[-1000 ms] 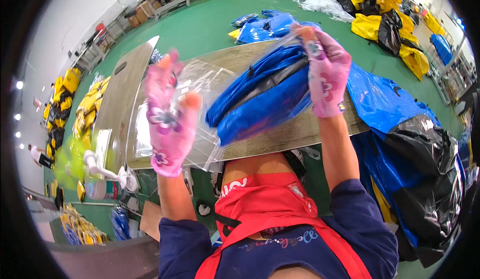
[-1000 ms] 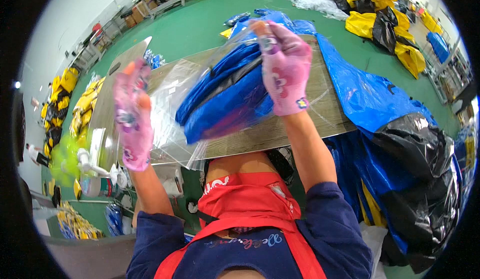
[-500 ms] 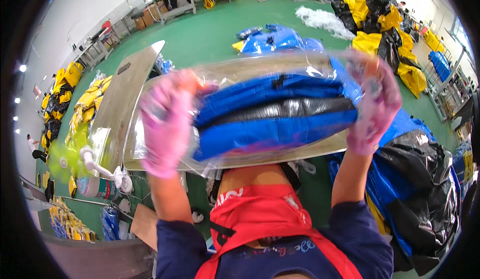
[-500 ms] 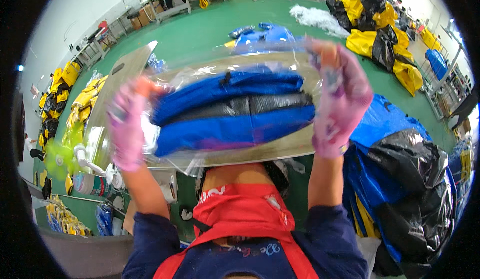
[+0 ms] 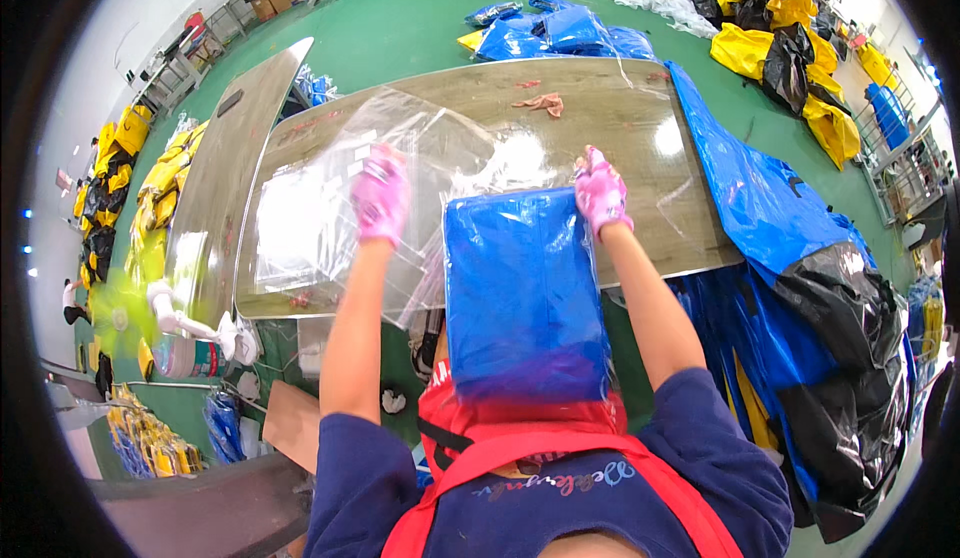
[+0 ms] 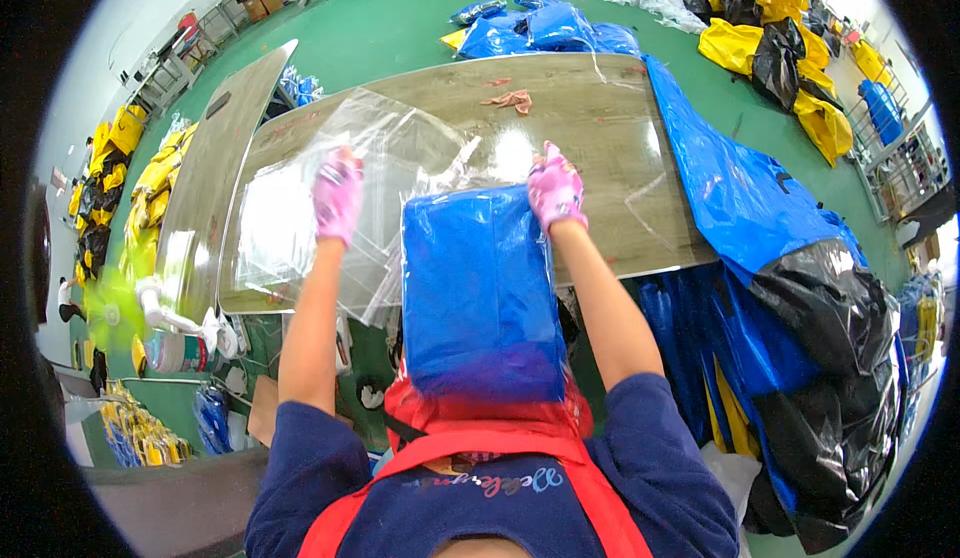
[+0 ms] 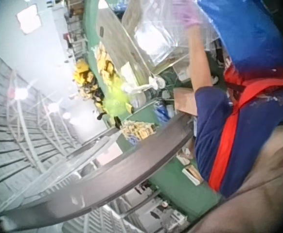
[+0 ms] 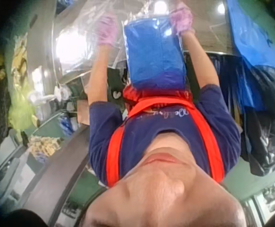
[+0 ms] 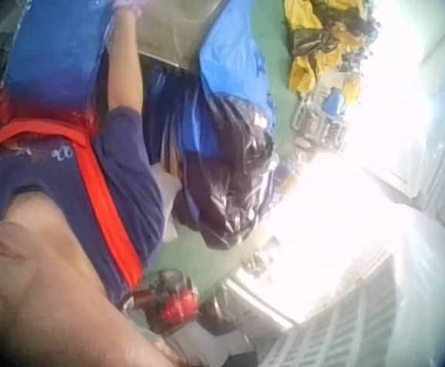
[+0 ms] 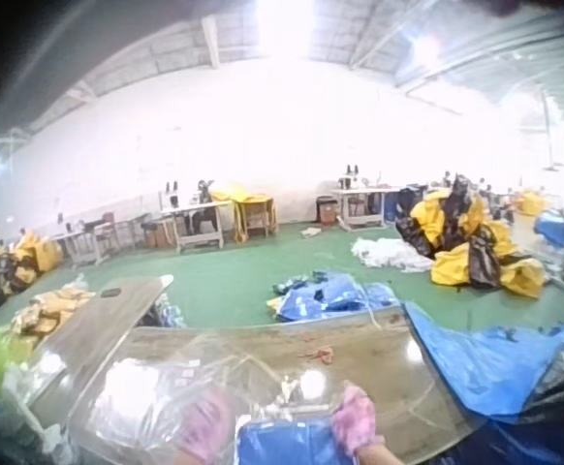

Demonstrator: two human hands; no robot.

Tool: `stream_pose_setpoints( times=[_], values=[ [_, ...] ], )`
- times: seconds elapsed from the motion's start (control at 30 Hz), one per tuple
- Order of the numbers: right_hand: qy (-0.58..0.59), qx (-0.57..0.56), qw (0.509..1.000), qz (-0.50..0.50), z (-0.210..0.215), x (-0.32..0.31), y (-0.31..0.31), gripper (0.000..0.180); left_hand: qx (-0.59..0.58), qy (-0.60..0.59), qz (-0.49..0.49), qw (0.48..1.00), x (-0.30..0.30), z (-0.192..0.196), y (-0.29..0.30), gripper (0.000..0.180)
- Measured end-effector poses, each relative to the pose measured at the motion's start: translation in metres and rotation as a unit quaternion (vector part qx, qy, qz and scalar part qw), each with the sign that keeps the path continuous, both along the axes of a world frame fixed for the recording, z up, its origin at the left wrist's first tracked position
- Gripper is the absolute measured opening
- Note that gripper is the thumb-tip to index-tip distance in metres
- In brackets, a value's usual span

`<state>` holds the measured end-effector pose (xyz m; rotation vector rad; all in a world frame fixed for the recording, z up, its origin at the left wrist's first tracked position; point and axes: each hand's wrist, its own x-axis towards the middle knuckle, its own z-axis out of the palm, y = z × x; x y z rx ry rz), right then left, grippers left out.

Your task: The person folds a blue and black tarp on a table, places it into a clear plastic bag, and seals the bag. This process is repeated for multiple tarps in a factory setting.

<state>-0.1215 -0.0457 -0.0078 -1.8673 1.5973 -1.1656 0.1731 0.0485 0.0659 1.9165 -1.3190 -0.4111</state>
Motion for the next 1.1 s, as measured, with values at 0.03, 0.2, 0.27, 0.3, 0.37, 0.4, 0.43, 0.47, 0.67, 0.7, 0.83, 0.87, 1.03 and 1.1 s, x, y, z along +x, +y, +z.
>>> stream_pose_setpoints(
  times=[0.03, 0.2, 0.27, 0.3, 0.37, 0.4, 0.43, 0.47, 0.67, 0.7, 0.83, 0.87, 1.03, 1.1],
  values=[
    [0.121, -0.131, 0.982, -0.058, 0.022, 0.011, 0.02, 0.028, 0.019, -0.127, -0.032, 0.991, -0.031, 0.012, 0.011, 0.032],
    [0.363, -0.034, 0.909, 0.204, 0.024, 0.033, 0.087, 0.061, 0.015, -0.304, -0.245, 0.92, -0.114, -0.056, 0.041, 0.057],
    [0.375, 0.02, 0.91, 0.177, 0.021, 0.035, 0.103, 0.065, 0.005, -0.31, -0.258, 0.915, -0.117, -0.07, 0.042, 0.057],
    [0.37, -0.012, 0.913, 0.172, 0.009, 0.034, 0.103, 0.066, 0.006, -0.283, -0.263, 0.922, -0.116, -0.076, 0.042, 0.057],
    [0.385, 0.001, 0.905, 0.18, -0.003, 0.036, 0.099, 0.067, 0.004, -0.256, -0.276, 0.926, -0.112, -0.081, 0.04, 0.056],
    [0.391, 0.005, 0.902, 0.185, -0.006, 0.036, 0.098, 0.068, 0.001, -0.257, -0.285, 0.923, -0.11, -0.082, 0.037, 0.055],
    [0.419, 0.01, 0.887, 0.195, -0.008, 0.036, 0.097, 0.071, -0.002, -0.258, -0.293, 0.921, -0.107, -0.082, 0.035, 0.054],
    [0.409, 0.016, 0.891, 0.197, -0.008, 0.033, 0.096, 0.072, 0.074, -0.226, -0.314, 0.919, -0.104, -0.064, 0.026, 0.053],
    [0.389, 0.03, 0.899, 0.197, 0.015, 0.037, 0.092, 0.075, 0.078, -0.181, -0.03, 0.98, -0.048, -0.048, -0.023, 0.045],
    [0.395, 0.015, 0.897, 0.197, 0.02, 0.041, 0.092, 0.071, 0.14, -0.149, -0.042, 0.978, -0.033, -0.072, -0.033, 0.043],
    [0.407, 0.0, 0.895, 0.185, 0.034, 0.051, 0.077, 0.06, 0.304, 0.019, -0.195, 0.932, 0.016, -0.07, -0.059, 0.034],
    [0.377, -0.002, 0.902, 0.21, 0.034, 0.058, 0.066, 0.052, 0.254, 0.185, -0.163, 0.935, 0.015, -0.076, -0.054, 0.031],
    [0.267, -0.087, 0.911, 0.301, 0.035, 0.108, 0.012, 0.024, 0.056, 0.522, -0.045, 0.85, -0.016, -0.087, -0.029, 0.032],
    [0.283, -0.106, 0.901, 0.313, 0.04, 0.127, 0.003, 0.02, 0.053, 0.5, -0.008, 0.864, -0.025, -0.065, -0.024, 0.039]
  ],
)
